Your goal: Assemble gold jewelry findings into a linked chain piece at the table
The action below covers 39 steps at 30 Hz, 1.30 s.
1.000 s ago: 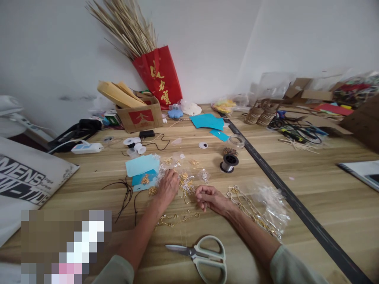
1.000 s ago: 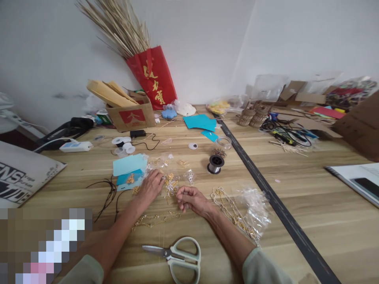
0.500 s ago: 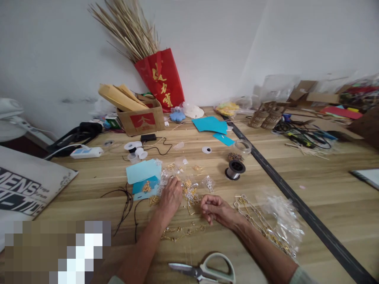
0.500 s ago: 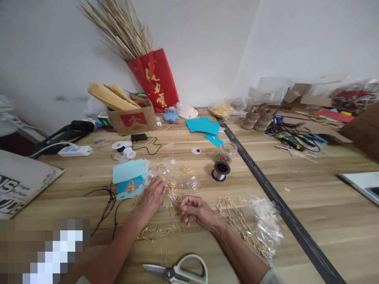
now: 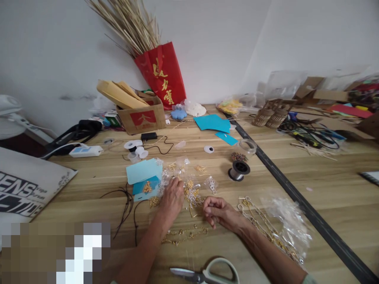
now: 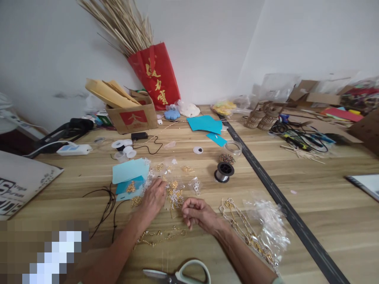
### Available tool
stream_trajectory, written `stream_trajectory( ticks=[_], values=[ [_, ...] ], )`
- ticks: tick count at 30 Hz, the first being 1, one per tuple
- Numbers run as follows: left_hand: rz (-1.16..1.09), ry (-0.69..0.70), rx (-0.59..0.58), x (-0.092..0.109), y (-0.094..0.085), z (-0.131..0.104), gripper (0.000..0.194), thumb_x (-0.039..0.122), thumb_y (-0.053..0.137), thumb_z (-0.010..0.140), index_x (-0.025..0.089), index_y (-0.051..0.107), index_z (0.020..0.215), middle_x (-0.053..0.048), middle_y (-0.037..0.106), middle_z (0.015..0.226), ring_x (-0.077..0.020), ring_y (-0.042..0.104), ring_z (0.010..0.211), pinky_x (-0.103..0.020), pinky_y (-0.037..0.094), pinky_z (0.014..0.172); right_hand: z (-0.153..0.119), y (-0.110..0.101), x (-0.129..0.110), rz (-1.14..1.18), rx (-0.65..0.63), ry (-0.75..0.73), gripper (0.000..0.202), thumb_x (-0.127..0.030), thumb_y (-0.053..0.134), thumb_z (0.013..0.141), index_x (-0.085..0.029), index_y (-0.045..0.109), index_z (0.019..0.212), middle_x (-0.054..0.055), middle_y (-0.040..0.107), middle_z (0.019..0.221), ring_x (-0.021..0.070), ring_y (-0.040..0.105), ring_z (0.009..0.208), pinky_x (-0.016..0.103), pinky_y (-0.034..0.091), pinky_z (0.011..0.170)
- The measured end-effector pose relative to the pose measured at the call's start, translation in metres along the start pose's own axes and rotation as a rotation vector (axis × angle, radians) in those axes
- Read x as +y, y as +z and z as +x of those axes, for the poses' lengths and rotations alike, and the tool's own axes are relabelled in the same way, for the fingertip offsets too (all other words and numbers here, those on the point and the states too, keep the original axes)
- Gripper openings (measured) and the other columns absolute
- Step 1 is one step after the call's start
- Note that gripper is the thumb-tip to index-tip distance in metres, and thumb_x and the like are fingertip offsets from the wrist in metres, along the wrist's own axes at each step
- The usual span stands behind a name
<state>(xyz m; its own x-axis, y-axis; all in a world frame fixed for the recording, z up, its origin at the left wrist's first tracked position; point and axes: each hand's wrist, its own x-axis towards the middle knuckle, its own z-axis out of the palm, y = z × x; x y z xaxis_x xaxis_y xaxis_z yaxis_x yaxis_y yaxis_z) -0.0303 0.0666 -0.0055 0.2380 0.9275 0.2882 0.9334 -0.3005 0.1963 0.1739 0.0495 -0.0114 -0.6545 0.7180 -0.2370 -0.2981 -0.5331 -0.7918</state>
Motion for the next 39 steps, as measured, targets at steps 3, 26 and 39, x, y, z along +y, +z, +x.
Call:
stream_trajectory(
  ticks=[3,26,39],
  values=[
    [0.014,-0.003,0.003,0.000,-0.001,0.000,0.025,-0.001,0.040,0.077,0.018,0.055,0.084,-0.007,0.056,0.087,-0.0224,0.051,0.087,-0.036,0.046,0.078,0.000,0.001,-0.001,0.001,-0.003,-0.001,0.024,-0.027,0.076,0.068,-0.012,0.059,0.073,-0.002,0.059,0.059,0.0060,0.056,0.044,0.015,0.049,0.041],
    [-0.198,0.092,-0.040,-0.021,-0.012,0.006,0.016,0.008,0.050,0.081,0.016,0.064,0.081,-0.006,0.061,0.082,-0.0184,0.057,0.081,-0.032,0.047,0.075,-0.001,-0.002,-0.001,0.004,-0.056,-0.018,0.023,-0.027,0.076,0.068,-0.012,0.059,0.075,-0.002,0.060,0.061,0.0068,0.058,0.048,0.016,0.050,0.043],
    [0.146,0.174,-0.072,-0.005,-0.011,0.005,0.022,0.006,0.040,0.085,0.017,0.056,0.074,-0.006,0.054,0.081,-0.0211,0.051,0.084,-0.035,0.047,0.075,-0.002,0.000,-0.001,-0.011,-0.060,-0.030,0.023,-0.026,0.075,0.069,-0.011,0.059,0.076,-0.002,0.059,0.063,0.0070,0.058,0.049,0.017,0.050,0.044]
  ],
)
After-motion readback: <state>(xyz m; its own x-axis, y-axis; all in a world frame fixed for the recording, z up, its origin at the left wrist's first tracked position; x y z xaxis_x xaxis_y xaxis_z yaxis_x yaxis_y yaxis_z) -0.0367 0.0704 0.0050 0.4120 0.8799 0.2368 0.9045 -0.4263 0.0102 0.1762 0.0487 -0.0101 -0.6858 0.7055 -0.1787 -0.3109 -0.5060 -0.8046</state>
